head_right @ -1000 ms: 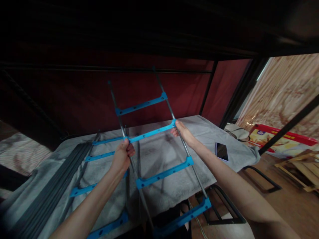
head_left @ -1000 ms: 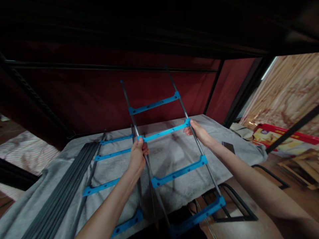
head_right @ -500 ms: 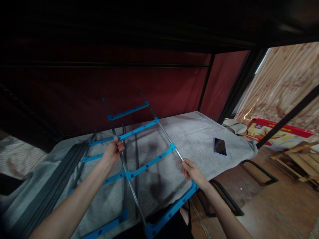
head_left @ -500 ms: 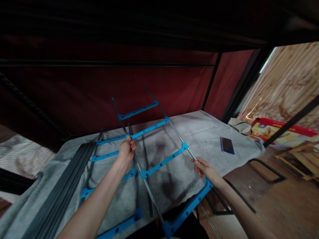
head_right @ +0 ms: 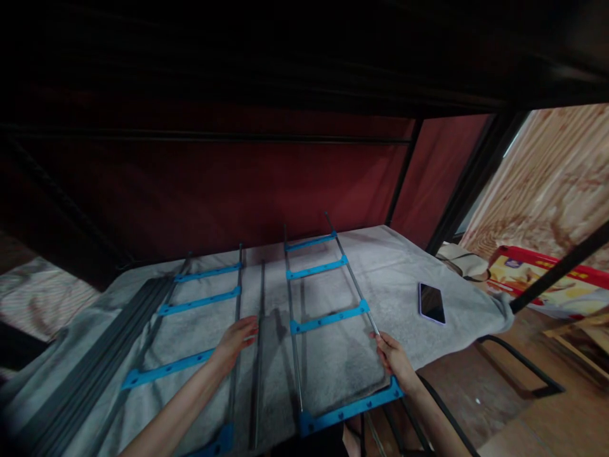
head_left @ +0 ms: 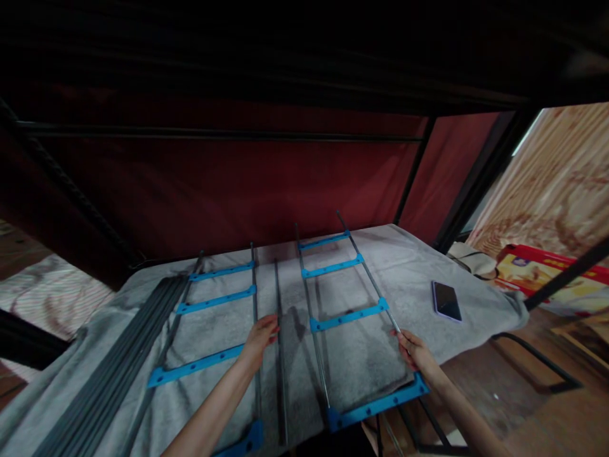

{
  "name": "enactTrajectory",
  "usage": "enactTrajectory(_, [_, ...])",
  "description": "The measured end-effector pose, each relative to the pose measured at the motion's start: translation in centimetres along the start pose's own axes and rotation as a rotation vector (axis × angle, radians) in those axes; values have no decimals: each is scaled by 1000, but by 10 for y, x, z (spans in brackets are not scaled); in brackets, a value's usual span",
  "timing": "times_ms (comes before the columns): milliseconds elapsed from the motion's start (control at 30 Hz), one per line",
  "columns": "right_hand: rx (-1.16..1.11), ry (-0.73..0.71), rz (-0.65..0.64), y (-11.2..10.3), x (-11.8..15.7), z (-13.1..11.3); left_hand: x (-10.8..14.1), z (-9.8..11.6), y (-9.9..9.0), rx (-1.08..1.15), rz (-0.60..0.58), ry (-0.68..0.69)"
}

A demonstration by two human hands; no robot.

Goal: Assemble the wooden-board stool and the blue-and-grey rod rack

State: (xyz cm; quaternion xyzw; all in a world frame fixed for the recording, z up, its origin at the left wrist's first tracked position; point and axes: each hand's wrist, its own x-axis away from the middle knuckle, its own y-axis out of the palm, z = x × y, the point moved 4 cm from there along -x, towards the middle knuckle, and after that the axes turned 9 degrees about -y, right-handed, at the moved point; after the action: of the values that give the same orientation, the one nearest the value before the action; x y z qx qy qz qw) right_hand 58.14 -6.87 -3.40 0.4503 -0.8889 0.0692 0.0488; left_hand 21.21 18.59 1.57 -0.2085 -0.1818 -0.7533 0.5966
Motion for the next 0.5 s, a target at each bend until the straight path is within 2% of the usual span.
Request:
enactTrajectory(167, [-42,15,-29,-30,-29,13,12,-30,-48,-111,49,-2])
enactTrajectory(267, [-36,7,-76,-39,-48,13,17,-42,-67,-174,104,19])
enactTrajectory(367, [31,22,-68,-44,-66,14,23,-54,-71,-218,106,58])
enactTrajectory(500, [204,35,15,-50,-88,17,34,-62,-64,-311,132,192])
